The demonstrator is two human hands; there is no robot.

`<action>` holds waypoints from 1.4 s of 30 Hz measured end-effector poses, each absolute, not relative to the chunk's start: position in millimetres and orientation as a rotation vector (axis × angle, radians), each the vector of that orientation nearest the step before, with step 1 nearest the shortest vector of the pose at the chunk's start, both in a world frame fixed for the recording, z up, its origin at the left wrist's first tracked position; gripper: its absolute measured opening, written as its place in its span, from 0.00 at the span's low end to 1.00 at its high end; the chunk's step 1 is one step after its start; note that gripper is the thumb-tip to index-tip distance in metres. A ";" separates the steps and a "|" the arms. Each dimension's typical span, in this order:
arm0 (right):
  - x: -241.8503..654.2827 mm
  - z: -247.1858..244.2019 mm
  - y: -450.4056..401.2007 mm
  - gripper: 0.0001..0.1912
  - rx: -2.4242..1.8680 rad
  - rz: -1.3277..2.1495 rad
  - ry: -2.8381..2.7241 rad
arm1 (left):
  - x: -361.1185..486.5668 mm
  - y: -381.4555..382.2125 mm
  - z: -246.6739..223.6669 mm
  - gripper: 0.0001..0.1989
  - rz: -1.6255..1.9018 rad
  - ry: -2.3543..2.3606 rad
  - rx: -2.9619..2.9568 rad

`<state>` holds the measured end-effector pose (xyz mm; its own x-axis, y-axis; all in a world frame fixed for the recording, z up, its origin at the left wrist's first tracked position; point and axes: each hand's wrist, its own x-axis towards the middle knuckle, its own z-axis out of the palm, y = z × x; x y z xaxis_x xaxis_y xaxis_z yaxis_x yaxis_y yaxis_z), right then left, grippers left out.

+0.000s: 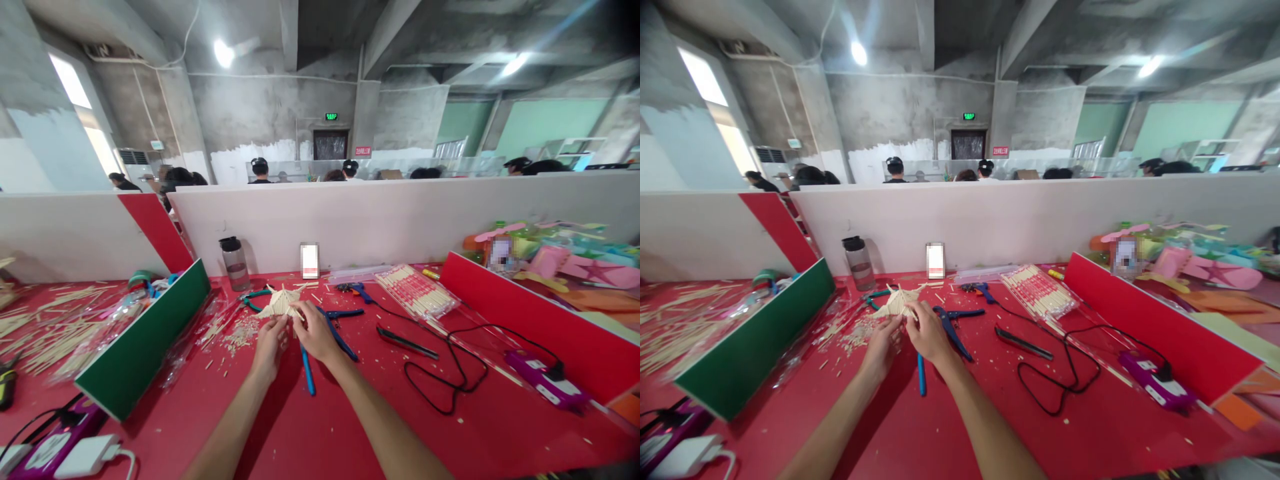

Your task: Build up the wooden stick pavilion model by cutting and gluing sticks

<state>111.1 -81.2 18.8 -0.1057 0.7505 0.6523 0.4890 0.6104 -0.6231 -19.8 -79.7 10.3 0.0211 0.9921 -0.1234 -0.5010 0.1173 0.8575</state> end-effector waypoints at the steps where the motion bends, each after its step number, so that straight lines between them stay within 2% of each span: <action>1: 111.0 18.7 -81.3 0.17 -1.014 0.305 -1.758 | -19.8 -79.8 10.1 0.19 1.330 0.880 0.732; 20: 111.8 17.6 -81.4 0.16 -1.017 0.305 -1.754 | -19.1 -82.1 8.9 0.20 1.325 0.978 0.929; 26: 112.6 16.3 -80.0 0.16 -1.017 0.303 -1.759 | -33.6 -86.5 21.3 0.17 1.078 1.042 1.648; 29: 113.7 17.9 -80.2 0.16 -1.026 0.303 -1.765 | -44.3 -97.7 31.5 0.14 1.166 1.145 2.051; 34: 114.5 21.5 -80.9 0.16 -1.027 0.312 -1.770 | -62.1 -101.0 44.7 0.08 1.517 1.285 2.375; 42: 114.3 21.3 -79.1 0.16 -0.987 0.342 -1.757 | -66.9 -65.8 55.8 0.07 1.173 1.312 3.006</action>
<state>114.3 -79.1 21.3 -0.1161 0.7532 0.6475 0.4556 0.6197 -0.6391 -66.9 -65.8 55.8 0.5043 0.5187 0.6904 0.7440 -0.6668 -0.0424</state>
